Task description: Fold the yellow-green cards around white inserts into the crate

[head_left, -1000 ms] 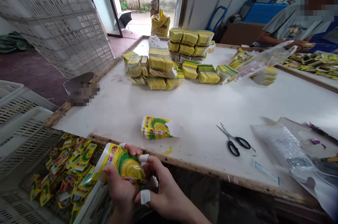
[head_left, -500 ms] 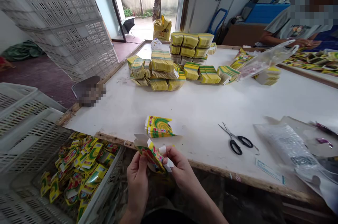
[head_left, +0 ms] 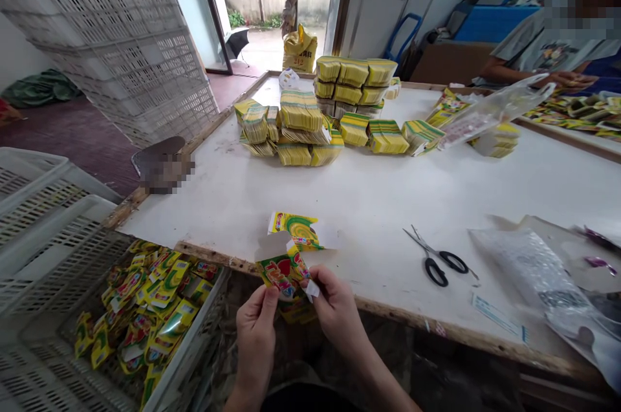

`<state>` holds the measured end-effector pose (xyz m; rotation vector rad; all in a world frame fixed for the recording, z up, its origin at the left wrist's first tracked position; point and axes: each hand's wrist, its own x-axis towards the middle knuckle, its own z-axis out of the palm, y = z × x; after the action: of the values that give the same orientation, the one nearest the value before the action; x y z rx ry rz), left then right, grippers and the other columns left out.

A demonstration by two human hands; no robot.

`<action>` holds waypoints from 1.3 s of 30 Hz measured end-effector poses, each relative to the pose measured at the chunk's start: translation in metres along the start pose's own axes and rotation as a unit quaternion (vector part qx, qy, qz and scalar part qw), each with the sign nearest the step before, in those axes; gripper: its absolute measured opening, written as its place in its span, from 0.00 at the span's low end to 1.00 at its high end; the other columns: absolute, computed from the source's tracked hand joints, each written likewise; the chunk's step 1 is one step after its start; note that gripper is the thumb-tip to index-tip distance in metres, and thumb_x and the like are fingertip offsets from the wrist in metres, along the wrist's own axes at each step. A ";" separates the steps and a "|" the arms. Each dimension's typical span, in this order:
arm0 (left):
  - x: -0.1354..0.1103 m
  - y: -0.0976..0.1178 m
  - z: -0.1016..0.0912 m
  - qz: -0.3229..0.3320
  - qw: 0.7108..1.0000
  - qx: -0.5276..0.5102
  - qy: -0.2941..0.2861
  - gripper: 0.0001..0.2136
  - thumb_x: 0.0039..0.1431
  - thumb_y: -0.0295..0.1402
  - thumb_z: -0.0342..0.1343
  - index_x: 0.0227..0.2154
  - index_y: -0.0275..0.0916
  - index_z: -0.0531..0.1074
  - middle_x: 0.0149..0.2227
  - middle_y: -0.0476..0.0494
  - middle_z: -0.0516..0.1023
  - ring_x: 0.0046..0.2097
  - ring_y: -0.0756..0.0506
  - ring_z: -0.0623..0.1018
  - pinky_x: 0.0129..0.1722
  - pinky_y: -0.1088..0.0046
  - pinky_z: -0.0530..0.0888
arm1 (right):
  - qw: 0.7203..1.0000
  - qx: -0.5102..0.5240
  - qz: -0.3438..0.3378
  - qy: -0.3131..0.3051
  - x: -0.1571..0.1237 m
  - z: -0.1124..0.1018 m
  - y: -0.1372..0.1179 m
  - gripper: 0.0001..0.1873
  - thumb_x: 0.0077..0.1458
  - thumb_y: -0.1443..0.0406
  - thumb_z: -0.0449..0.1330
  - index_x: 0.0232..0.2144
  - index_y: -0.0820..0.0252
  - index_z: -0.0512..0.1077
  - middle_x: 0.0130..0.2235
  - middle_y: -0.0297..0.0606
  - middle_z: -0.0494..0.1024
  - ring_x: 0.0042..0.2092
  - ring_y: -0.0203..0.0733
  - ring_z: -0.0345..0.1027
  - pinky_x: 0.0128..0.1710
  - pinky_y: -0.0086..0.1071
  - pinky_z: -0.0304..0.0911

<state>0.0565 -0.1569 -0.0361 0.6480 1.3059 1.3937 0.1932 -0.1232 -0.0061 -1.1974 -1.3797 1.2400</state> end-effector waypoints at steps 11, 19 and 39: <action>0.015 0.077 -0.024 -0.025 0.898 0.268 -0.348 0.40 0.39 0.44 0.70 0.59 0.46 0.64 0.58 0.38 0.71 0.59 0.30 0.69 0.57 0.52 0.66 | 0.891 -0.279 -0.265 -0.239 0.005 -0.046 -0.035 0.13 0.62 0.66 0.56 0.45 0.46 0.75 0.38 0.37 0.79 0.41 0.45 0.64 0.45 0.41 0.61; -0.003 0.037 0.003 0.025 0.943 0.307 -0.126 0.30 0.45 0.34 0.65 0.53 0.41 0.64 0.46 0.39 0.78 0.46 0.38 0.78 0.47 0.61 0.74 | 0.932 -0.216 -0.275 0.092 -0.020 -0.012 -0.005 0.20 0.59 0.75 0.54 0.48 0.47 0.72 0.40 0.40 0.74 0.40 0.42 0.70 0.37 0.34 0.69; -0.015 0.020 -0.006 0.234 0.858 0.431 -0.154 0.30 0.48 0.35 0.62 0.55 0.38 0.60 0.45 0.33 0.77 0.45 0.35 0.79 0.43 0.59 0.75 | 0.850 0.417 0.320 -0.023 -0.008 -0.005 0.001 0.21 0.37 0.51 0.70 0.26 0.61 0.72 0.21 0.31 0.67 0.22 0.32 0.55 0.21 0.26 0.55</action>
<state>0.0487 -0.1693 -0.0155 1.8203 1.5376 0.9298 0.1989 -0.1310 -0.0066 -0.9837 -0.3032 2.0482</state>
